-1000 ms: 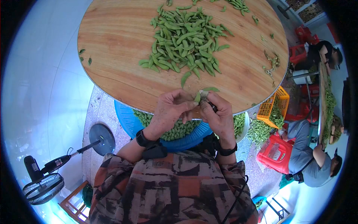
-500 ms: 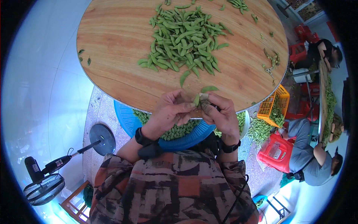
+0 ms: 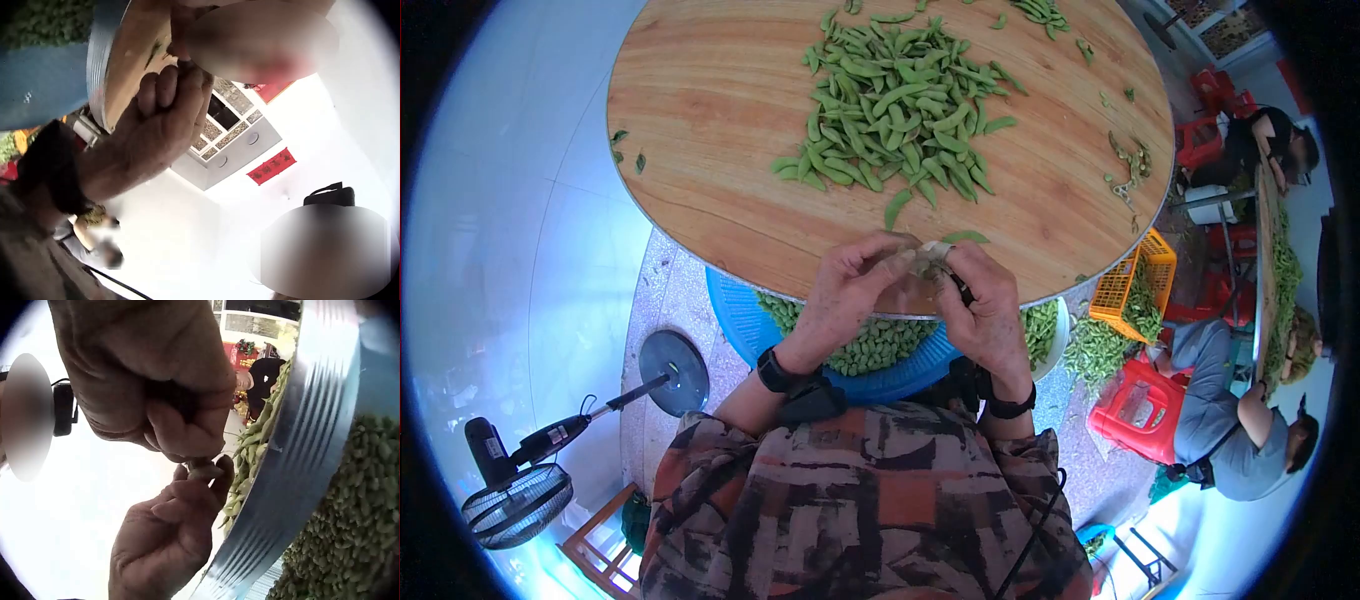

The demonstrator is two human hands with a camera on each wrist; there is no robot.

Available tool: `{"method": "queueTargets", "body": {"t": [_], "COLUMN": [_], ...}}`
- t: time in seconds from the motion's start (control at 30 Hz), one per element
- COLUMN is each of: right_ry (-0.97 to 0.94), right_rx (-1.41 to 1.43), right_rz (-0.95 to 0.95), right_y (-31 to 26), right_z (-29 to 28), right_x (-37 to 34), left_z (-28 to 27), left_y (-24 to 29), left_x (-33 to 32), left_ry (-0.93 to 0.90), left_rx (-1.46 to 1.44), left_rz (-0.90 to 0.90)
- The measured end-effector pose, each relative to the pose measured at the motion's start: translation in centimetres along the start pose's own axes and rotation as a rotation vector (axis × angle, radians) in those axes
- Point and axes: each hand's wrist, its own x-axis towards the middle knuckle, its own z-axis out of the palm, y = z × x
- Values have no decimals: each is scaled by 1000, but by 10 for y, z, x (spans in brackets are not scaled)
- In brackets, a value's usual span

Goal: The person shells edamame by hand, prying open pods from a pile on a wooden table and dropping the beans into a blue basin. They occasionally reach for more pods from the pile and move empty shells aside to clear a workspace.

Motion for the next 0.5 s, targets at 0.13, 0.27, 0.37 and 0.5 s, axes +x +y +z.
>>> {"method": "queueTargets", "body": {"t": [0.13, 0.27, 0.37, 0.5], "right_ry": [132, 175, 169, 148], "right_rx": [9, 48, 119, 158], "right_rz": [-35, 48, 86, 184], "right_y": [-4, 6, 7, 2], "right_z": [10, 15, 16, 15], "right_x": [2, -1, -2, -4], "left_z": [-4, 3, 3, -2], "left_y": [-11, -15, -14, -13], "left_x": [1, 2, 2, 2], "left_ry": [55, 90, 90, 106], "left_rx": [-281, -353, -443, -420], "left_rz": [32, 117, 80, 19]}}
